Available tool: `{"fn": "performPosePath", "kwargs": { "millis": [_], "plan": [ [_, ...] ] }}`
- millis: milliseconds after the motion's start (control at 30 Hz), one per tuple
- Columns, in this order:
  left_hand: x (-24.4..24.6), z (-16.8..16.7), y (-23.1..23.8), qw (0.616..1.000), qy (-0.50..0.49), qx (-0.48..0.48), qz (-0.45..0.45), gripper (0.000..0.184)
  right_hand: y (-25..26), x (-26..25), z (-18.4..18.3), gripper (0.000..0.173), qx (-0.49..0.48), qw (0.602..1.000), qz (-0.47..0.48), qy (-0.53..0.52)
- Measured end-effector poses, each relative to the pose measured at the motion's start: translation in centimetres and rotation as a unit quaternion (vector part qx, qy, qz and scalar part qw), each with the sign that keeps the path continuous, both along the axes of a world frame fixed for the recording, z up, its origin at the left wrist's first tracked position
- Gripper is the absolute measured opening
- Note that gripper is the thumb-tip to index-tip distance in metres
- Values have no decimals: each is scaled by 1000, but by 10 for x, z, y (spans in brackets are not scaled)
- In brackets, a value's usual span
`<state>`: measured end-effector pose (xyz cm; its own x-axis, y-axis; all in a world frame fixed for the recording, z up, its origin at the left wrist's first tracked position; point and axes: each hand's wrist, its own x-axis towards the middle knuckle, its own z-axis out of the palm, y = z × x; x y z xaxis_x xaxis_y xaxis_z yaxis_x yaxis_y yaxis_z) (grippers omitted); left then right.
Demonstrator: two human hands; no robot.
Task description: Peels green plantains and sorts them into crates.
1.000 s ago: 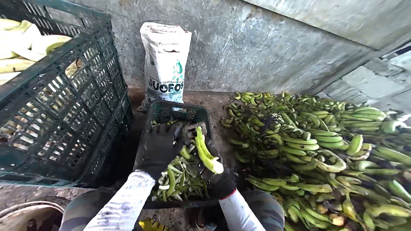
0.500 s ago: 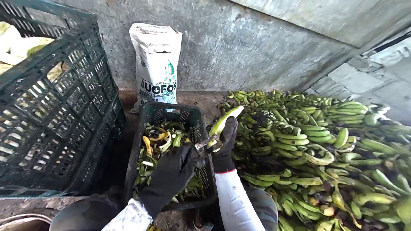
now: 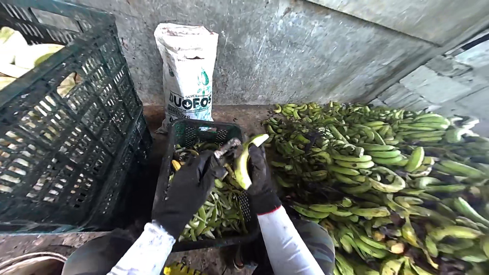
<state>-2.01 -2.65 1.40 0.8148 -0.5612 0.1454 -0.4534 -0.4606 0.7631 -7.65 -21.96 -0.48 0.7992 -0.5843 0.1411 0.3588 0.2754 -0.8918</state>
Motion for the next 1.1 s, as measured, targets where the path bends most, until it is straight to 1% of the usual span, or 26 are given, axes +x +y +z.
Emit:
{"fn": "performPosePath", "kwargs": {
  "millis": [67, 100, 167, 233, 267, 333, 400, 433, 467, 500, 533, 567, 633, 700, 733, 800, 833, 867, 933, 1000, 1033, 1067, 1100],
  "plan": [
    [-22, -1, -7, 999, -41, -13, -20, 68, 0, 13, 15, 37, 29, 994, -99, -46],
    [-28, -4, -9, 997, -75, -11, -18, 69, -1, 17, 20, 36, 47, 988, -123, -75],
    [-35, -10, -13, 992, -129, -7, -1, 70, 2, 20, 31, 37, 44, 979, -174, -94],
    [-33, -11, -15, 989, -149, -3, 14, 70, 7, 22, 38, 35, 52, 977, -192, -82],
    [-29, -11, -14, 988, -151, -1, 17, 68, 8, 22, 38, 37, 49, 980, -184, -64],
    [-16, -12, -12, 988, -151, -3, 23, 62, 9, 18, 30, 38, 4, 992, -121, -21],
    [4, -12, -6, 993, -111, 18, 24, 53, 8, 6, 19, 35, -42, 999, 9, 25],
    [17, -12, -2, 995, -89, 32, 24, 49, 10, -3, 16, 38, -58, 993, 83, 55],
    [30, -11, 3, 996, -75, 38, 20, 48, 15, -12, 17, 42, -84, 979, 160, 97],
    [41, -9, 8, 997, -61, 39, 9, 47, 22, -19, 21, 51, -118, 955, 229, 145],
    [47, -7, 13, 998, -53, 33, -4, 47, 27, -24, 22, 60, -146, 935, 270, 176],
    [48, -4, 16, 998, -50, 27, -13, 48, 28, -26, 18, 63, -149, 934, 268, 184],
    [39, -4, 17, 998, -61, 19, -15, 51, 23, -23, 1, 54, -82, 973, 169, 136],
    [20, -14, 12, 995, -90, 37, -11, 59, 12, -9, -9, 44, -14, 997, 41, 67],
    [8, -19, 8, 993, -116, 35, -12, 63, 9, -2, -7, 42, -1, 999, -14, 43],
    [-15, -23, 0, 984, -174, 18, -12, 64, 4, 9, 1, 41, 27, 994, -109, 7],
    [-22, -22, -4, 981, -193, 22, -12, 64, 4, 11, 8, 43, 33, 990, -139, 2],
    [-25, -21, -6, 980, -199, 26, -12, 62, 5, 11, 13, 47, 27, 989, -145, 7],
    [-20, -18, -5, 989, -145, 30, -15, 58, 9, 8, 18, 47, -5, 996, -87, 30],
    [0, -18, 1, 995, -100, 27, -6, 55, 11, 3, 8, 38, -20, 999, 17, 31],
    [10, -20, 5, 995, -96, 36, -7, 56, 11, -1, 3, 35, -17, 996, 78, 28],
    [17, -22, 9, 994, -102, 46, -14, 57, 10, -5, -1, 38, -13, 991, 130, 30],
    [21, -25, 13, 991, -122, 49, -20, 57, 10, -8, -3, 41, -3, 988, 154, 31]
  ]
}}
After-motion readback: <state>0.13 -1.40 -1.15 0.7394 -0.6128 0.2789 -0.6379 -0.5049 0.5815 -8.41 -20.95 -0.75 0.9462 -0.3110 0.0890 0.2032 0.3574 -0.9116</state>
